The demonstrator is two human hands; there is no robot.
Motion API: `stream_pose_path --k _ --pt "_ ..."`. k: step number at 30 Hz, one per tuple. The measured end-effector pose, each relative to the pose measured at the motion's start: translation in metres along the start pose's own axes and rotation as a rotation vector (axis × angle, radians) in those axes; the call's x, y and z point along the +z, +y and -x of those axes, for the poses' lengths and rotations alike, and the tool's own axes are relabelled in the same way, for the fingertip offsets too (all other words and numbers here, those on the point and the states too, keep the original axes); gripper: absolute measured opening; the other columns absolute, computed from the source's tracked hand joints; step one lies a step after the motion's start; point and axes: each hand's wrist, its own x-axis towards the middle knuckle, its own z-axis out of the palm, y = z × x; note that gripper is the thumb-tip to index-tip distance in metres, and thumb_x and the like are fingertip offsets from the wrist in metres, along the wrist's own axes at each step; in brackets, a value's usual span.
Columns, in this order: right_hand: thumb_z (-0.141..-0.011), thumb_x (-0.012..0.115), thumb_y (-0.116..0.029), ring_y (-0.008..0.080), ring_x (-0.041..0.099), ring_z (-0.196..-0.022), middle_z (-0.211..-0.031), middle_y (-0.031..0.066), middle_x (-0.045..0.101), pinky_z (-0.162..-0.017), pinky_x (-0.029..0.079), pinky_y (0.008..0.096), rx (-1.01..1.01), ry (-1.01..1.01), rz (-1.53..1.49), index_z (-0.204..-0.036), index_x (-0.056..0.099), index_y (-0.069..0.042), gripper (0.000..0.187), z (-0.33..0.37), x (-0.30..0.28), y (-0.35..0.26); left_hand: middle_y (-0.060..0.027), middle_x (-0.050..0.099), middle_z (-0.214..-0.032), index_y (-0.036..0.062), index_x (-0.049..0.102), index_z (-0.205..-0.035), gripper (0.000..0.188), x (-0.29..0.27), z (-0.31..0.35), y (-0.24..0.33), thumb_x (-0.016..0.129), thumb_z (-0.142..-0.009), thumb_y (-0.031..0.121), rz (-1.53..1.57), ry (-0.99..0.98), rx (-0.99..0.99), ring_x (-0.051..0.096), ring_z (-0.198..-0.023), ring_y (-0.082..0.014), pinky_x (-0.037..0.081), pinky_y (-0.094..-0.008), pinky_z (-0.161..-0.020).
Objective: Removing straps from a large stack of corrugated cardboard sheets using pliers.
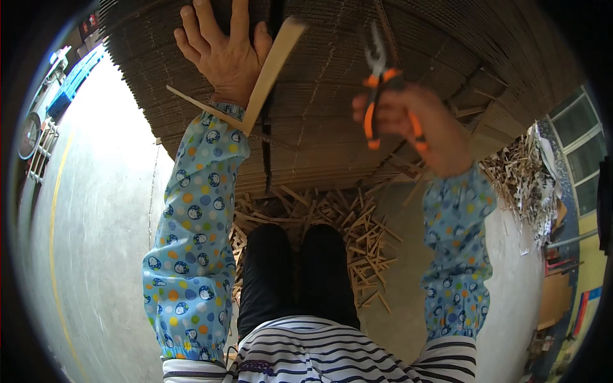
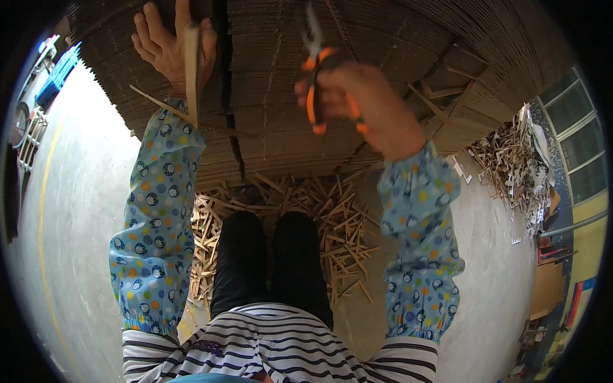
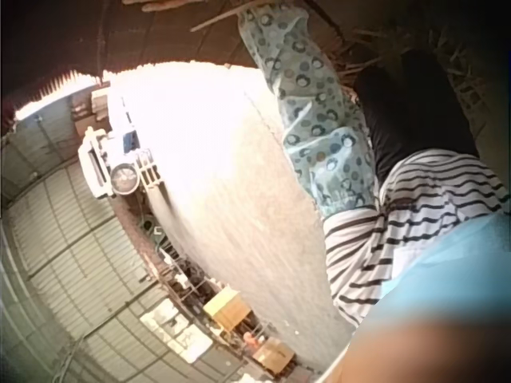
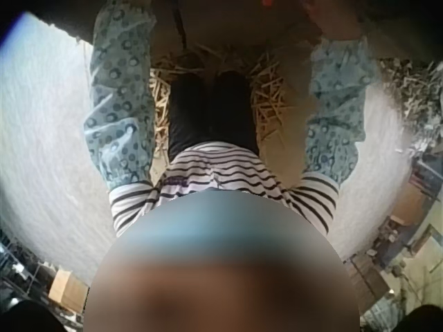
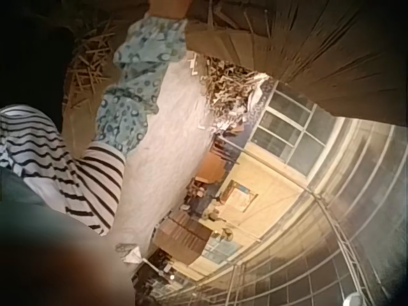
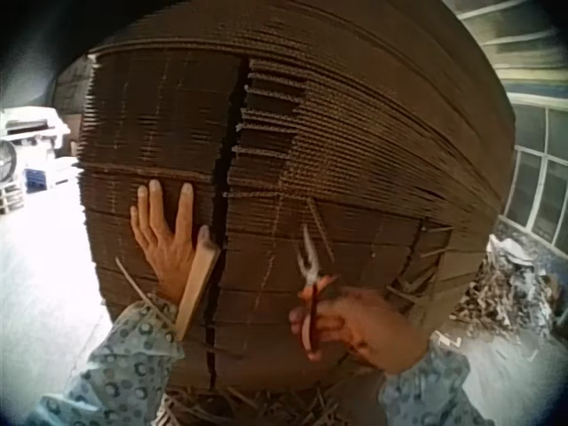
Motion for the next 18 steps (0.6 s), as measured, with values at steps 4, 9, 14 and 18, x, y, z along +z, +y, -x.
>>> stream_pose_path --k 4,9,14,18 --pt "-0.090 0.050 -0.024 0.0211 0.066 -0.084 -0.097 0.0147 0.066 -0.071 0.054 0.0317 -0.114 0.111 0.039 -0.113 0.057 0.001 0.034 -0.021 -0.008 -0.023 -0.0229 0.027 -0.148 0.0122 0.046 -0.139 0.051 -0.005 -0.002 0.005 0.049 -0.091 0.029 0.181 0.023 -0.044 0.025 -0.136 -0.0420 0.019 -0.0558 -0.110" --pt "-0.090 0.050 -0.025 0.0195 0.065 -0.077 -0.091 0.0122 0.066 -0.068 0.054 0.0317 -0.074 0.073 0.029 -0.108 0.058 0.002 0.033 -0.004 0.005 -0.013 -0.0228 0.027 -0.148 0.0116 0.047 -0.138 0.049 -0.001 -0.002 -0.001 0.046 -0.092 0.030 0.178 0.054 -0.023 0.025 -0.136 -0.0418 0.019 -0.0557 -0.110" --pt "-0.090 0.052 -0.022 0.0177 0.065 -0.076 -0.090 0.0111 0.065 -0.070 0.053 0.0310 0.244 -0.166 0.235 -0.102 0.062 0.003 0.029 0.035 0.018 0.033 -0.0222 0.029 -0.147 0.0103 0.049 -0.136 0.048 0.001 -0.005 0.006 0.048 -0.091 0.027 0.211 0.105 -0.020 0.027 -0.135 -0.0409 0.020 -0.0546 -0.109" --pt "-0.091 0.049 -0.021 0.0210 0.065 -0.085 -0.100 0.0140 0.066 -0.074 0.053 0.0333 -0.001 -0.003 0.054 -0.122 0.052 0.004 0.040 0.038 -0.022 0.030 -0.0170 0.031 -0.142 0.0248 0.054 -0.133 0.049 0.020 0.012 -0.006 0.047 -0.091 0.050 0.172 0.043 -0.060 0.024 -0.133 -0.0393 0.023 -0.0596 -0.104"
